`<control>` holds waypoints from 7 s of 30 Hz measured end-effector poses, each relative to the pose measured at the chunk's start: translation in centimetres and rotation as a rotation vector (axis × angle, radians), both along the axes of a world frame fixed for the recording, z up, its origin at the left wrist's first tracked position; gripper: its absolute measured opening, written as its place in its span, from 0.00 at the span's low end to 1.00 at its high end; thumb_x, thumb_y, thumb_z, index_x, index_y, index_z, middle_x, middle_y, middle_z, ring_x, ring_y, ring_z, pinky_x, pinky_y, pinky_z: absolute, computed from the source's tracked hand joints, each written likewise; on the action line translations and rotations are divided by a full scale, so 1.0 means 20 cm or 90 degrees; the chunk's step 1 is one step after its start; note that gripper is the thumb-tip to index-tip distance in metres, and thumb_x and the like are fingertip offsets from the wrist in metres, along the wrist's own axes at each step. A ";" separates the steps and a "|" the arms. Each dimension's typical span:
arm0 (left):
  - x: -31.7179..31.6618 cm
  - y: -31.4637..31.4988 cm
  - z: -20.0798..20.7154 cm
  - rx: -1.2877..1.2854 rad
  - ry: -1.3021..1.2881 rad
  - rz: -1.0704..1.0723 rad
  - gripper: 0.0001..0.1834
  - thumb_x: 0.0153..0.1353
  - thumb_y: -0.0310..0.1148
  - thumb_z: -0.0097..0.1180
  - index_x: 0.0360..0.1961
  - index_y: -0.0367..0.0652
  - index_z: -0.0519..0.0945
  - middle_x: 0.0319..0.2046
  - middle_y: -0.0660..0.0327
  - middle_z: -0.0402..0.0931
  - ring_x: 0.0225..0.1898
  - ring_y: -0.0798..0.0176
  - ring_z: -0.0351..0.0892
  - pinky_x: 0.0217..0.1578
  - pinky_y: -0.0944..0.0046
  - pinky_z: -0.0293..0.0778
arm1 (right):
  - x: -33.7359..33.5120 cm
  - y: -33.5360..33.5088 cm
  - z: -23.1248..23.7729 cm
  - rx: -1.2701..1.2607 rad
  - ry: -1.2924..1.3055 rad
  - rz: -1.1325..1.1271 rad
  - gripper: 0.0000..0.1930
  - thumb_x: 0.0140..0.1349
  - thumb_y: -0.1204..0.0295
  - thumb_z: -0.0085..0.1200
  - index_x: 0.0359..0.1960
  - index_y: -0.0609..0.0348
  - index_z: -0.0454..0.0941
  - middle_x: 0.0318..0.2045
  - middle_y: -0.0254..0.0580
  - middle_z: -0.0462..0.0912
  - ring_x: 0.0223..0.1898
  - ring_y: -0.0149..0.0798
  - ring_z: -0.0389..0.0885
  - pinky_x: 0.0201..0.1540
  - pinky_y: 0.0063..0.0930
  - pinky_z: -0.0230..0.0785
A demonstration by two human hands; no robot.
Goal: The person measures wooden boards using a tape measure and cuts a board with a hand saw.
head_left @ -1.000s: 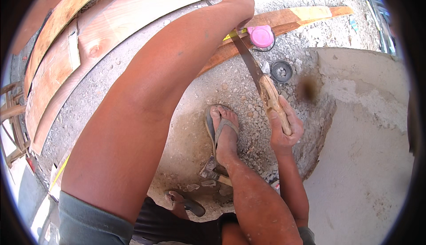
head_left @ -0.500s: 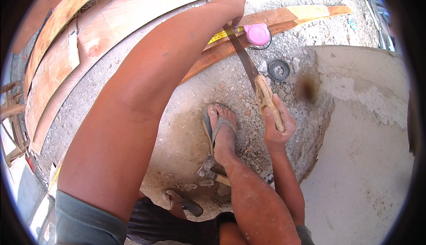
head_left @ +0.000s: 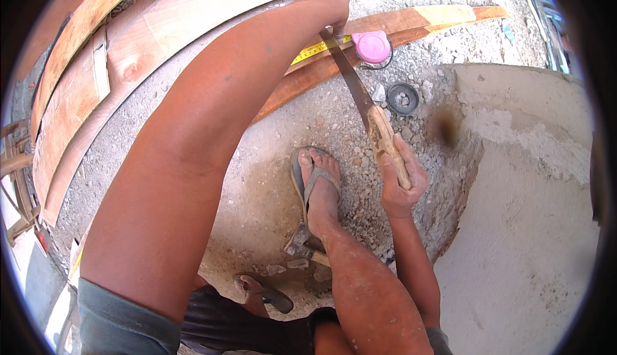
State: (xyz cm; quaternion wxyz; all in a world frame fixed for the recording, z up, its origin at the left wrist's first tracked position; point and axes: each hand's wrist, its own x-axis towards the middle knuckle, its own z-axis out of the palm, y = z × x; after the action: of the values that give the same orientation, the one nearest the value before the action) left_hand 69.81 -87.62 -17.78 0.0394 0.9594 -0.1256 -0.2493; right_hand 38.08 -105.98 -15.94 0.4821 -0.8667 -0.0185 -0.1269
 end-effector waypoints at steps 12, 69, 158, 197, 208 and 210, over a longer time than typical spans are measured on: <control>-0.02 0.05 0.01 -0.047 0.059 0.004 0.39 0.46 0.49 0.82 0.59 0.47 0.85 0.61 0.56 0.82 0.64 0.44 0.79 0.70 0.23 0.56 | 0.00 -0.02 0.00 -0.019 -0.020 0.001 0.19 0.65 0.80 0.62 0.56 0.76 0.81 0.42 0.56 0.90 0.41 0.34 0.88 0.44 0.26 0.79; -0.45 0.22 0.02 -0.593 -0.356 0.249 0.24 0.66 0.53 0.61 0.46 0.41 0.88 0.48 0.50 0.85 0.53 0.49 0.83 0.54 0.53 0.76 | 0.22 0.18 0.51 -0.015 0.138 -0.043 0.18 0.65 0.81 0.60 0.57 0.73 0.83 0.48 0.54 0.88 0.49 0.35 0.86 0.52 0.27 0.77; -0.67 0.11 -0.34 -0.232 -0.447 0.435 0.20 0.69 0.53 0.59 0.33 0.47 0.86 0.37 0.59 0.85 0.45 0.49 0.81 0.49 0.47 0.72 | 0.08 -0.07 0.05 0.055 0.005 0.122 0.24 0.61 0.84 0.64 0.60 0.78 0.78 0.30 0.54 0.88 0.24 0.28 0.83 0.27 0.26 0.76; -0.68 0.13 -0.39 -0.246 -0.459 0.428 0.19 0.68 0.52 0.60 0.31 0.48 0.85 0.34 0.61 0.83 0.42 0.52 0.80 0.49 0.50 0.70 | 0.24 0.08 -0.20 0.102 0.017 0.115 0.22 0.64 0.85 0.57 0.61 0.81 0.76 0.49 0.67 0.87 0.48 0.48 0.91 0.49 0.31 0.82; -0.67 0.10 -0.37 -0.246 -0.464 0.420 0.21 0.69 0.53 0.59 0.34 0.47 0.87 0.35 0.59 0.85 0.43 0.49 0.82 0.49 0.49 0.72 | 0.36 0.09 -0.23 0.077 -0.066 0.110 0.23 0.63 0.85 0.60 0.61 0.78 0.77 0.38 0.60 0.90 0.30 0.31 0.88 0.33 0.24 0.79; -0.68 0.10 -0.38 -0.249 -0.450 0.424 0.21 0.69 0.54 0.59 0.34 0.47 0.87 0.35 0.59 0.85 0.43 0.49 0.82 0.49 0.49 0.72 | 0.39 0.10 -0.18 0.069 -0.033 0.128 0.23 0.63 0.85 0.59 0.61 0.79 0.77 0.40 0.61 0.90 0.30 0.31 0.87 0.33 0.23 0.79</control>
State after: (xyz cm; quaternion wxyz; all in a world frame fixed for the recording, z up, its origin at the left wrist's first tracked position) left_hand 56.13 -85.65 -25.40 0.2501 0.9477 0.1362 0.1443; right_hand 45.85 -103.97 -19.54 0.5378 -0.8296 -0.1110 -0.1014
